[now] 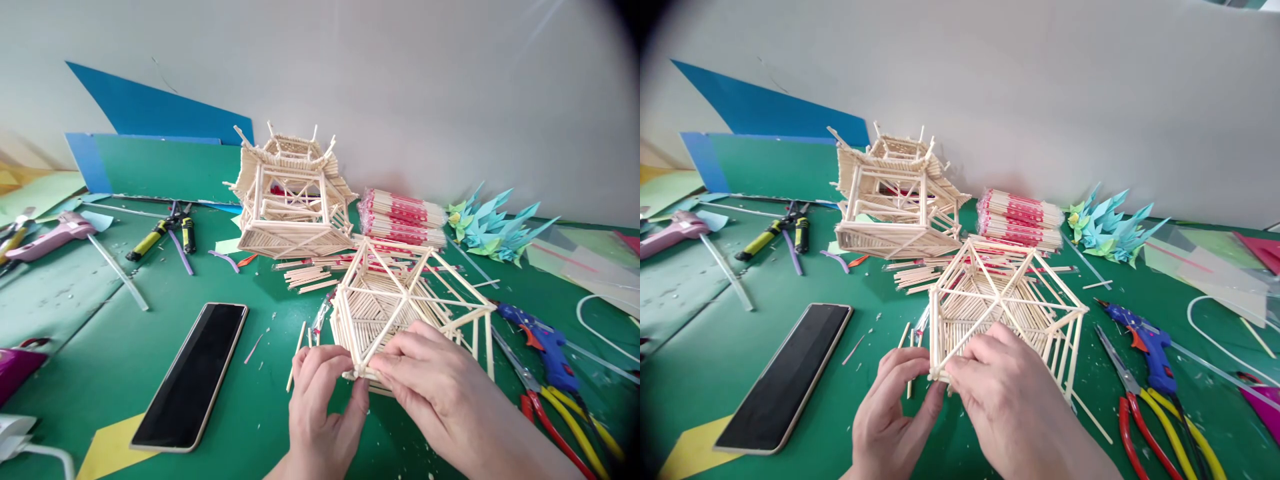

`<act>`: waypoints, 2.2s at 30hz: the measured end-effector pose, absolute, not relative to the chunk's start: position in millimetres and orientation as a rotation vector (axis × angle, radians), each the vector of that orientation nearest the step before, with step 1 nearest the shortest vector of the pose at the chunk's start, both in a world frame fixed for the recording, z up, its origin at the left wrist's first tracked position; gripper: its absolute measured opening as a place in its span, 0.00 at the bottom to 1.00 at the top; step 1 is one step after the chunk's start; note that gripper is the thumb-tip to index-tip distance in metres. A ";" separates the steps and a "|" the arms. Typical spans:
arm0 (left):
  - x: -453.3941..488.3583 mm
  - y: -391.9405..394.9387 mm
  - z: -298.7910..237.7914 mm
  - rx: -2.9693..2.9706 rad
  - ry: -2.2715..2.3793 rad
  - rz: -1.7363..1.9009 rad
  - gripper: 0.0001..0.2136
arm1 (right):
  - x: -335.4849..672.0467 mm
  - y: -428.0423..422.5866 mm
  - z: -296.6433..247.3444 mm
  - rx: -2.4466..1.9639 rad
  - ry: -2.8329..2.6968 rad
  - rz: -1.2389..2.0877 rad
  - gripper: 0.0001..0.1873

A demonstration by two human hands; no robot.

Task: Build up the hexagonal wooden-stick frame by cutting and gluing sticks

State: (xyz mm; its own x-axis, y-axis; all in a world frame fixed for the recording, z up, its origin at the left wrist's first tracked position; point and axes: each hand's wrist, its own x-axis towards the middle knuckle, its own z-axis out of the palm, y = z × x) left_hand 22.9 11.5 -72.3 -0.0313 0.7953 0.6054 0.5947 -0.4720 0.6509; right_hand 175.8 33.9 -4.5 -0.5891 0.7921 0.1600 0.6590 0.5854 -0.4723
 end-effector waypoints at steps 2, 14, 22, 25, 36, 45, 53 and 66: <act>22.7 11.9 -72.0 2.045 1.490 1.511 0.07 | 175.9 33.7 -3.9 -1.181 -2.457 0.523 0.15; 22.1 10.9 -72.7 2.064 1.479 1.492 0.08 | 175.5 33.9 -3.9 -1.202 -2.474 0.582 0.13; 22.0 11.9 -76.4 2.074 1.460 1.531 0.07 | 174.7 34.2 2.1 -1.294 -2.500 0.640 0.13; 22.2 11.3 -76.7 2.081 1.465 1.544 0.07 | 174.0 33.9 2.5 -1.317 -2.497 0.658 0.13; 17.0 11.7 -82.8 2.121 1.463 1.506 0.07 | 197.0 28.1 4.7 -1.306 -2.207 0.505 0.08; 14.9 16.7 -67.3 2.721 1.443 1.606 0.12 | 236.8 -2.7 -24.3 -1.328 -2.037 0.256 0.10; 9.2 26.4 -59.4 2.867 1.337 1.511 0.12 | 238.9 -6.5 -39.5 -1.334 -2.072 0.133 0.08; 9.3 32.7 -53.5 2.995 1.230 1.443 0.11 | 237.7 -3.4 -32.6 -1.335 -2.084 0.176 0.07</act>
